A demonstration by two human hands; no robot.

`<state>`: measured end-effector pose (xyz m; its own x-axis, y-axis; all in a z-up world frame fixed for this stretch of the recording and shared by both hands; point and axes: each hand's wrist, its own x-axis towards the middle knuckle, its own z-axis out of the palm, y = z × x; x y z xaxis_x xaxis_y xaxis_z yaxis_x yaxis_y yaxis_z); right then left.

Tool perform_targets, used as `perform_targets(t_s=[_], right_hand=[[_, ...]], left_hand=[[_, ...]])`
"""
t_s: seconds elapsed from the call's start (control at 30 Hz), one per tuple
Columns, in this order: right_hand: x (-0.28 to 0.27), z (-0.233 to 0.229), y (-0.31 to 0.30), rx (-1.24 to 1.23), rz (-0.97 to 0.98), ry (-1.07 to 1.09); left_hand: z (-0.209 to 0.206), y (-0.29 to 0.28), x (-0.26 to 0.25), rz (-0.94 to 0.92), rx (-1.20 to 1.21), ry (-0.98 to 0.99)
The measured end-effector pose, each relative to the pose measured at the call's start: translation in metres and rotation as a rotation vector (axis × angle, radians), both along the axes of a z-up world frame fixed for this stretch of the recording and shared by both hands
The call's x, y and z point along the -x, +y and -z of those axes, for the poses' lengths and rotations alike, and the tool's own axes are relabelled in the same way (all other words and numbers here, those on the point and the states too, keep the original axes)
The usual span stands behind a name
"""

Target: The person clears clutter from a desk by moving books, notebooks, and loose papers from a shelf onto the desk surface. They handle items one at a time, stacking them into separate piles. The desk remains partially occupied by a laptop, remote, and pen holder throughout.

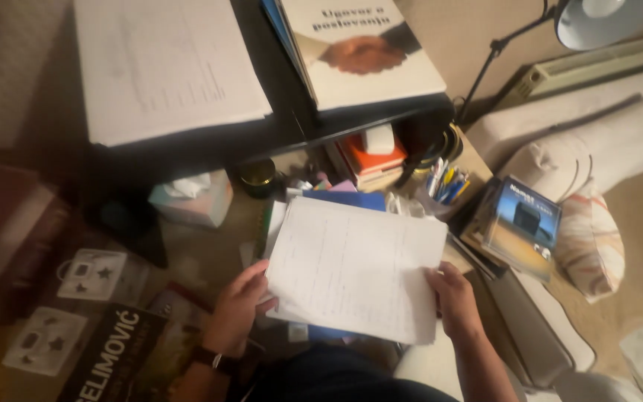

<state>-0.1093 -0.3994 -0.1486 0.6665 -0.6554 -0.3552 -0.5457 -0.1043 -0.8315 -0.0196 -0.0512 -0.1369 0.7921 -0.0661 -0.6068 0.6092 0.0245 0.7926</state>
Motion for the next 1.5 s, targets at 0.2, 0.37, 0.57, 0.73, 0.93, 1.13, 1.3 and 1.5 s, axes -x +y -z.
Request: perform_targets(t_s=[0.2,0.37,0.57,0.73,0.93,1.13,1.3,1.5], right_hand=[[0.000,0.019,0.000,-0.185,0.082,0.031],[-0.005,0.016,0.005,-0.027,-0.001,0.032],[-0.030,-0.037,0.025,0.261,-0.104,-0.160],[-0.099,-0.125,0.102,0.264,-0.533,-0.520],[-0.223,-0.156,0.154,0.445,-0.704,-0.436],[-0.263,-0.153,0.176,0.568,-0.821,-0.407],[-0.209,-0.185,0.146,0.571,-0.902,-0.445],[-0.101,-0.081,-0.003,0.384,-0.146,-0.230]], left_hand=[[0.013,-0.003,0.006,0.128,-0.010,0.070],[0.014,0.007,0.009,0.080,-0.017,0.065],[-0.087,0.062,-0.016,0.019,-0.364,-0.459],[-0.169,0.097,-0.070,-0.151,-0.580,-0.809],[-0.141,0.120,-0.178,-0.180,-0.560,-0.807],[-0.123,0.122,-0.201,-0.161,-0.633,-0.750],[-0.127,0.130,-0.199,-0.050,-0.714,-0.871],[-0.150,0.127,-0.165,-0.040,-0.602,-0.711]])
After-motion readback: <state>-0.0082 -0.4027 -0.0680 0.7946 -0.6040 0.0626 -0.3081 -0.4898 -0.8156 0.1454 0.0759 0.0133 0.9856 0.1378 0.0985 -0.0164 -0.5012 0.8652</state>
